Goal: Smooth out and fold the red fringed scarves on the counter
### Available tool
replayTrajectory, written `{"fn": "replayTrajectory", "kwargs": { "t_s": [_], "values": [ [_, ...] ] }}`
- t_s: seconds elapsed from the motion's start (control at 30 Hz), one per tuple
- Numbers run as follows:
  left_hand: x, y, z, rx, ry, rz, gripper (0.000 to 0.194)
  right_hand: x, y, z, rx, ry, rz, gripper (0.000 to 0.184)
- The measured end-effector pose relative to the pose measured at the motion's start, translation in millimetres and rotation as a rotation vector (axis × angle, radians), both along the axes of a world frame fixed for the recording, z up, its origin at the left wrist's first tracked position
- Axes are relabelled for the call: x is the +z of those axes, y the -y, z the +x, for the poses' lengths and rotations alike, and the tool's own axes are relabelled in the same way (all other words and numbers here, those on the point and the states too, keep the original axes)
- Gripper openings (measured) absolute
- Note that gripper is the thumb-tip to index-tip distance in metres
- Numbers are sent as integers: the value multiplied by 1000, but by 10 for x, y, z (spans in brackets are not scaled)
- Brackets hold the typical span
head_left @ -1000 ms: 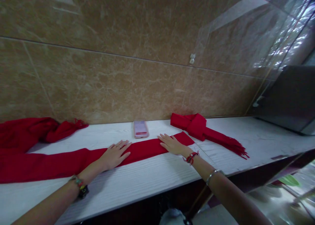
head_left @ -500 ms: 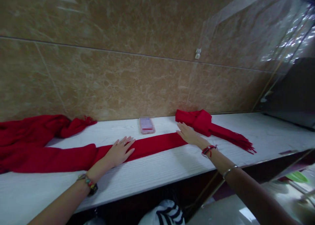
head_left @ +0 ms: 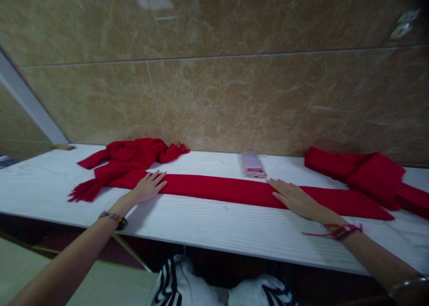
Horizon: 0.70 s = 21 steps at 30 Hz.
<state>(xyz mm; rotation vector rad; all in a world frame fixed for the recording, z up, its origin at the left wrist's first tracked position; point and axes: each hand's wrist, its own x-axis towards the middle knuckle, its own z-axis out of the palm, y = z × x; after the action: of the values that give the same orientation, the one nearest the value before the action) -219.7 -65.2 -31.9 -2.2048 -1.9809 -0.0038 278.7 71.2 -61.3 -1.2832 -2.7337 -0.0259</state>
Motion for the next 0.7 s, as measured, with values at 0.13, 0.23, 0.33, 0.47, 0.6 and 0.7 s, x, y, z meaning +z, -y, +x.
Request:
{"fn": "replayTrajectory", "kwargs": {
  "t_s": [0.13, 0.23, 0.33, 0.47, 0.6, 0.7],
  "values": [
    [-50, 215, -45, 20, -11, -54, 37, -72, -45, 119, 4, -22, -4, 55],
    [-17, 227, 7, 97, -7, -72, 36, -80, -83, 140, -1, -12, -29, 56],
    [2, 155, 61, 182, 1, -60, 37, 12, -81, -3, 4, -11, -32, 56],
    [12, 87, 164, 155, 36, -119, 41, 252, 104, -756, 214, -114, -17, 58],
    [14, 126, 122, 99, 65, -118, 47, 378, 391, -1744, 492, -111, -99, 57],
    [11, 260, -175, 121, 26, -95, 47, 319, 483, -2135, 580, -71, -158, 55]
  ]
}}
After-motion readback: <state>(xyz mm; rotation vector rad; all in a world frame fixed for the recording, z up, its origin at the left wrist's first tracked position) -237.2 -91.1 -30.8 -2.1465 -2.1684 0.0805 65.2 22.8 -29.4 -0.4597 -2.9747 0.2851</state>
